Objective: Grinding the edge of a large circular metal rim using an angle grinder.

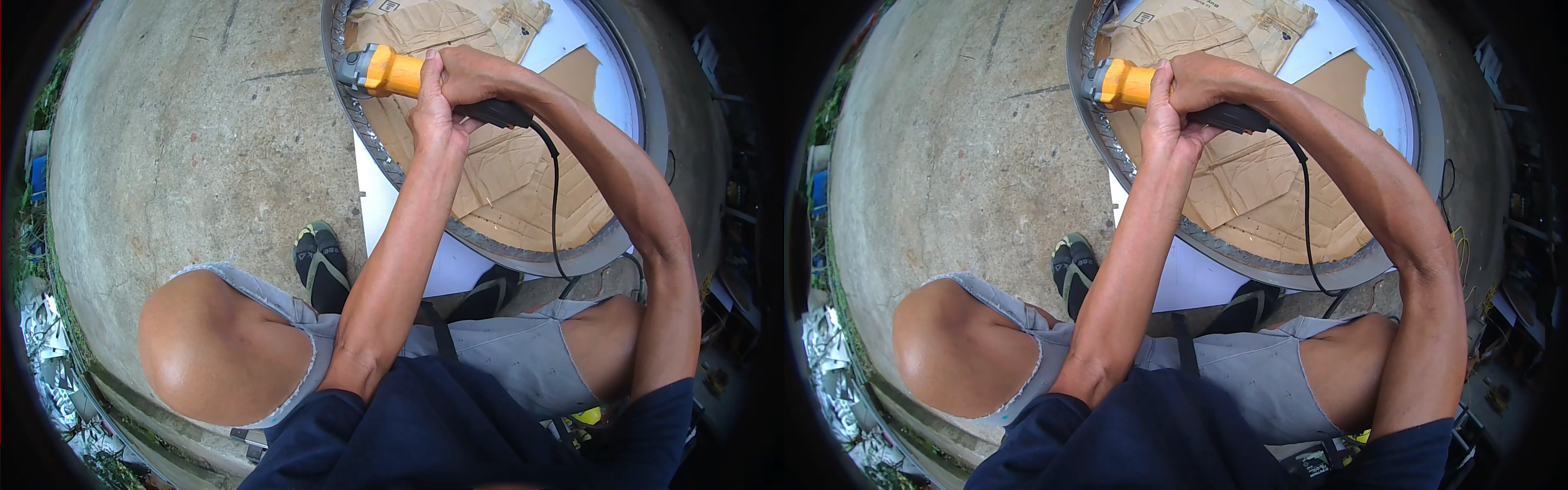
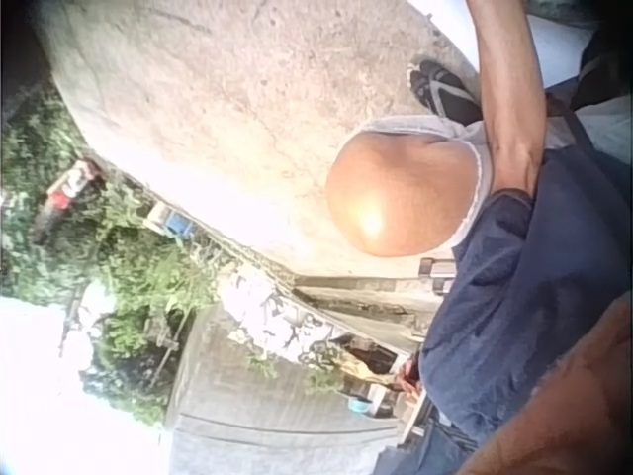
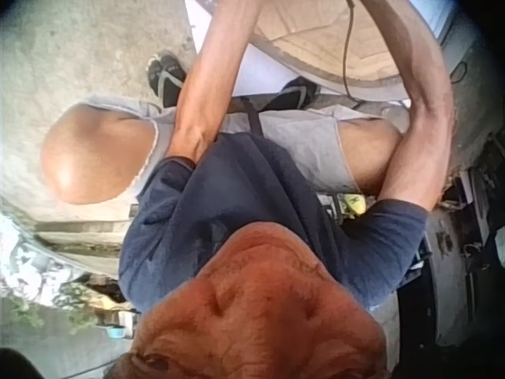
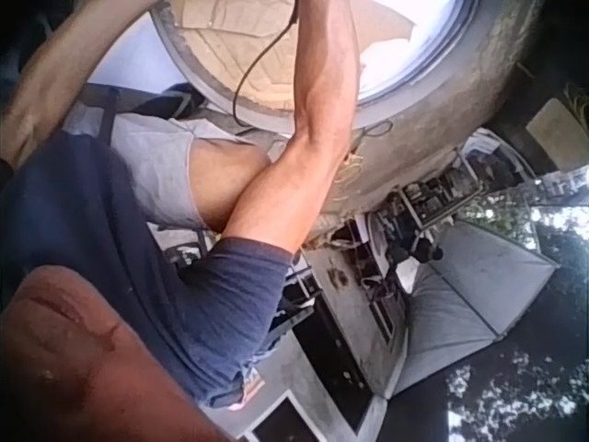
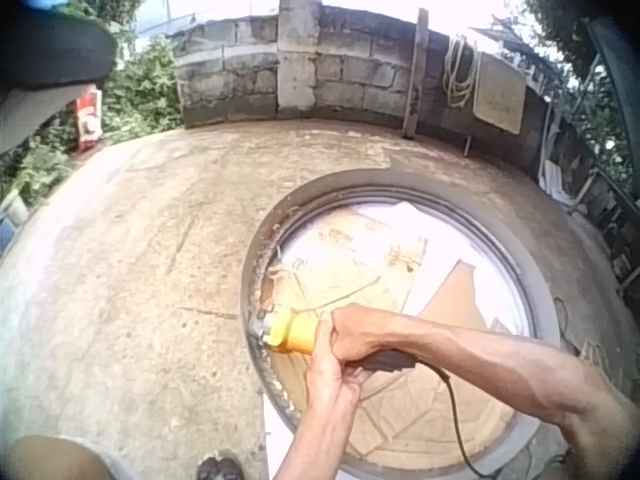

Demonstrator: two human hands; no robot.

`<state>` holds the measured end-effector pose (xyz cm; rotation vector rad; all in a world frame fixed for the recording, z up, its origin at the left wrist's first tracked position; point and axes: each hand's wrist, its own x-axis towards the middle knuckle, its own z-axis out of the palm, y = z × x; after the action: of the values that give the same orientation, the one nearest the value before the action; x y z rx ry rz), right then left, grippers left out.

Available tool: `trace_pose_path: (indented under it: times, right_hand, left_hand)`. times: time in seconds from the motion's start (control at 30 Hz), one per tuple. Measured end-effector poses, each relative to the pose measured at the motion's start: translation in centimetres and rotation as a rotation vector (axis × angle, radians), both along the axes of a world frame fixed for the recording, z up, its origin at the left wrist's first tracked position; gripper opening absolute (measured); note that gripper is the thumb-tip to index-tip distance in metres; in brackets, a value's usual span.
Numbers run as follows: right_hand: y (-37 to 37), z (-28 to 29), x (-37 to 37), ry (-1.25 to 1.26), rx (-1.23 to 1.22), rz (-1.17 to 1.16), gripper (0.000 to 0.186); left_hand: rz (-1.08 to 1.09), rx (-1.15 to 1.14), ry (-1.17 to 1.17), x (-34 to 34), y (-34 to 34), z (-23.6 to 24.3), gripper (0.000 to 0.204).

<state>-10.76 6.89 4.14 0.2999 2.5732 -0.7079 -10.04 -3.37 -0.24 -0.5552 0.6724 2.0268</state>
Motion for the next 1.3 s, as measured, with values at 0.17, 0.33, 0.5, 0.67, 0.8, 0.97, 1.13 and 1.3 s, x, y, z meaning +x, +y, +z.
trace_pose_path:
  times: [0.17,0.33,0.5,0.67,0.8,0.97,1.13,1.3]
  right_hand:
    - [-0.4,0.3,0.2,-0.005,-0.011,0.013,0.038]
    - [-0.1,0.5,0.2,0.011,0.003,-0.012,0.039]
    - [0.4,1.2,0.2,0.092,0.015,-0.056,0.040]
    - [0.0,0.9,0.1,0.043,0.028,-0.032,0.041]
    - [0.0,0.0,0.3,0.008,0.032,0.004,0.039]
    - [-0.6,-0.9,-0.3,0.068,0.055,0.009,0.037]
    - [-0.6,-1.2,-0.4,0.083,0.040,0.010,0.037]
    - [-0.3,-1.2,0.1,0.059,0.023,-0.019,0.035]
  left_hand:
    - [-0.003,-0.018,-0.004,0.2,-0.3,0.1,0.071]
    - [-0.007,0.023,0.026,-0.2,-0.2,-0.2,0.071]
    - [-0.037,0.059,0.095,-0.7,0.3,0.4,0.069]
    - [0.002,0.029,0.091,0.0,-0.3,0.5,0.070]
    - [0.020,0.018,0.035,0.3,-0.4,0.1,0.073]
    - [0.047,0.004,0.032,-0.3,-0.8,-0.8,0.075]
    - [0.053,0.011,0.043,-0.2,-0.8,-0.9,0.073]
    - [0.035,0.003,0.038,-0.1,-0.7,-0.8,0.073]
